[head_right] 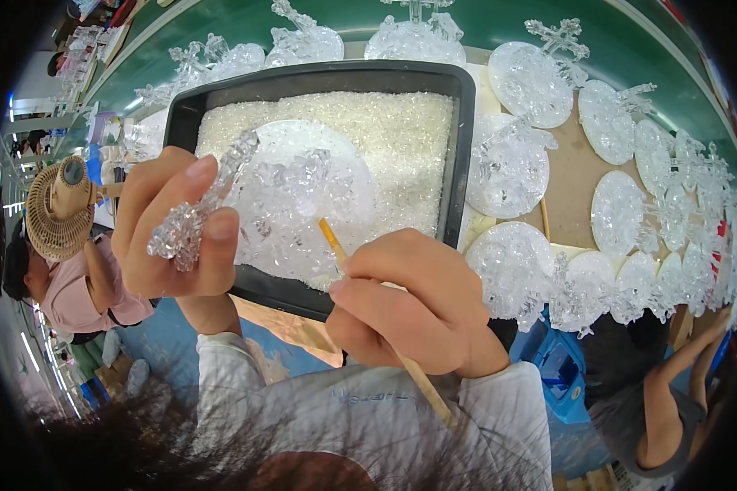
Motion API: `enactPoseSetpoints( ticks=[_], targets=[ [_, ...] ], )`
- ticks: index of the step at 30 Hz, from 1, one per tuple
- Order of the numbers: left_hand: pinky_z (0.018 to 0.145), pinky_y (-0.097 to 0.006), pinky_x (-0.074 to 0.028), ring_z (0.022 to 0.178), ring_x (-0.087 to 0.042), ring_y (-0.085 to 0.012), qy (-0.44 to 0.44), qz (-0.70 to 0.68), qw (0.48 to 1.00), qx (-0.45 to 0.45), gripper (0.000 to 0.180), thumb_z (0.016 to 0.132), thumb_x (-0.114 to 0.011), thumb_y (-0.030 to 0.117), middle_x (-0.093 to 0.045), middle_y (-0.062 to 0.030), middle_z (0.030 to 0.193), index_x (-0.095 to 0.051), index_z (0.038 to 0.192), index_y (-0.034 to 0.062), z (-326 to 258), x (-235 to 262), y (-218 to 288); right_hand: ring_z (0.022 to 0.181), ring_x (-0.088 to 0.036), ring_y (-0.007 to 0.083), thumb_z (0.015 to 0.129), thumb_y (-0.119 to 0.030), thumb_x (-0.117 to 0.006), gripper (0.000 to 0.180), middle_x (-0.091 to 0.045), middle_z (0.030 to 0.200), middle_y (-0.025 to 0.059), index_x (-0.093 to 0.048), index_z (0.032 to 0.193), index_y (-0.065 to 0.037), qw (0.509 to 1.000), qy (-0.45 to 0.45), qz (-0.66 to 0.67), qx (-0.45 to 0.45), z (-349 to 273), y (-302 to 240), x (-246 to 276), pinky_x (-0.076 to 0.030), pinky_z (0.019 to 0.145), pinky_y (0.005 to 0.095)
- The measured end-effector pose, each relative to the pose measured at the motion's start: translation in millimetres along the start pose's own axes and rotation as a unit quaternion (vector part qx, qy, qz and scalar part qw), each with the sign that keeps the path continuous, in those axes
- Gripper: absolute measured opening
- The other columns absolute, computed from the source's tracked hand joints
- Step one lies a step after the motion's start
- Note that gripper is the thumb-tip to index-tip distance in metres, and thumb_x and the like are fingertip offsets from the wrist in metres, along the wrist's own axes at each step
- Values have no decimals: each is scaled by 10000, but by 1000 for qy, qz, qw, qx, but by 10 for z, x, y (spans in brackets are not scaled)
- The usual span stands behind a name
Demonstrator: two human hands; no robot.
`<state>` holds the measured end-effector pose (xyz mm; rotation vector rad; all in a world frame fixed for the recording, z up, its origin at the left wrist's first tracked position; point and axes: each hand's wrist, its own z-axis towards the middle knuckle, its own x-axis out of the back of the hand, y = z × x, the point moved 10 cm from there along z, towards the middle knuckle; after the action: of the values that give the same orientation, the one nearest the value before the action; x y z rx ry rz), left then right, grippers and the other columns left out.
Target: The worker is applying small decorative beads to plastic cross-shaped ornaments using a brush and adhesive.
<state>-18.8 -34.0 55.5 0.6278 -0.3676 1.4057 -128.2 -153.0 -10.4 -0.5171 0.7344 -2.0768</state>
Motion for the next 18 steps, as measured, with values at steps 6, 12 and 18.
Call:
enactPoseSetpoints(
  ticks=[6,12,18],
  targets=[
    [486,-267,-403,589,-546,-194,0,-1,1000,-2,500,527,-740,-66,-626,-135,782,-696,1025,-62,-6,21,4,553,-583,217,705,58,-606,163,-620,829,173,-604,855,-6,1000,-5,6,2,-2,6,-44,-466,472,291],
    [475,-258,-384,570,-528,-183,21,-12,1000,-13,493,525,-736,-76,-614,-123,772,-701,1016,-52,-14,16,2,549,-564,209,714,20,-608,123,-609,820,172,-603,836,3,999,45,27,9,-46,0,121,-441,471,281],
    [467,-250,-366,559,-518,-171,35,-13,999,-23,475,532,-739,-76,-602,-112,762,-708,1005,-37,5,32,22,543,-550,190,746,-19,-614,81,-579,798,165,-581,813,13,998,26,50,-8,-79,38,87,-426,464,274]
  ],
)
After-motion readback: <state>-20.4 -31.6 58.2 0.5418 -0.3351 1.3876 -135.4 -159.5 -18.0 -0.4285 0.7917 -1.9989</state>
